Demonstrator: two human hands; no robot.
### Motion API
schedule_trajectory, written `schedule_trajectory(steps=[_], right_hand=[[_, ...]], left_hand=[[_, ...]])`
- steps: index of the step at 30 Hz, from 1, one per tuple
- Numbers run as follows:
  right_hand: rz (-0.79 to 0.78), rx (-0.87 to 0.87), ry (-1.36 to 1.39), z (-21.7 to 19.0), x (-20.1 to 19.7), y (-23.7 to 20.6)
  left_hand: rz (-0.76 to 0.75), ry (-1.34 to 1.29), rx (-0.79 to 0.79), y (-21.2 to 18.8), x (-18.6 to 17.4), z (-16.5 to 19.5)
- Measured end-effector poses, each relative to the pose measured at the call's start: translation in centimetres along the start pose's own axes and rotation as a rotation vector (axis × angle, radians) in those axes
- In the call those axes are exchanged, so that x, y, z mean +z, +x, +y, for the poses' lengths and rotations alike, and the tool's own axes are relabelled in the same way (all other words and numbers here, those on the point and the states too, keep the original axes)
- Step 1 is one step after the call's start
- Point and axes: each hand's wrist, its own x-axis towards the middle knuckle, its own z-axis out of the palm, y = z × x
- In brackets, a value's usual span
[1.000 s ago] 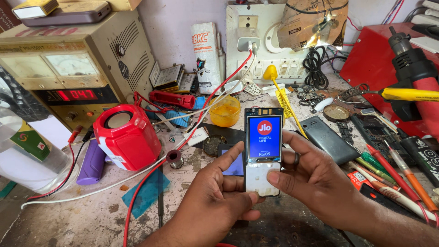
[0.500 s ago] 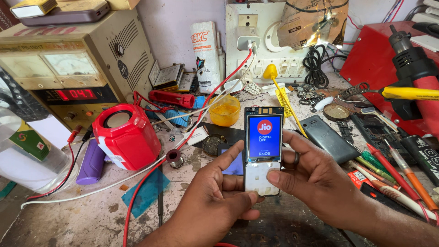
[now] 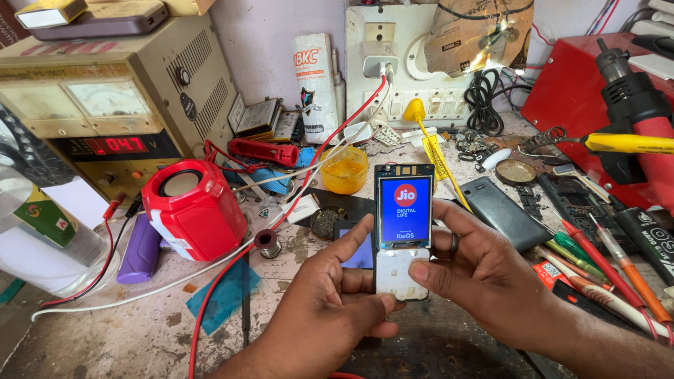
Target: The person handles two Jio feature phones, comparing their screens and booting one into recovery mode. They then remove the back cover and battery from one phone and use tweezers to adjust internal components.
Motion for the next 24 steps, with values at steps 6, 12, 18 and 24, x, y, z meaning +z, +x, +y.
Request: schedule_trajectory(steps=[6,12,18,24], right_hand=[[-0.082,-0.085,0.03,0.6,-0.5,0.0],[-0.09,-0.08,0.048,0.2,-0.2,0.0],[-0.064,-0.052,0.035,-0.7,0.4,0.1],[0.01,0.013,-0.001,-0.8,0.6,0.1]], left_hand=[[-0.004,0.002,0.002,0.0,-0.1,0.0],[0.001,0.004,-0.003,0.0,-0.1,-0.1],[-0.005,0.003,0.01,0.1,-0.1,-0.3],[0.005,-0.003,-0.001,0.1,-0.2,-0.5]])
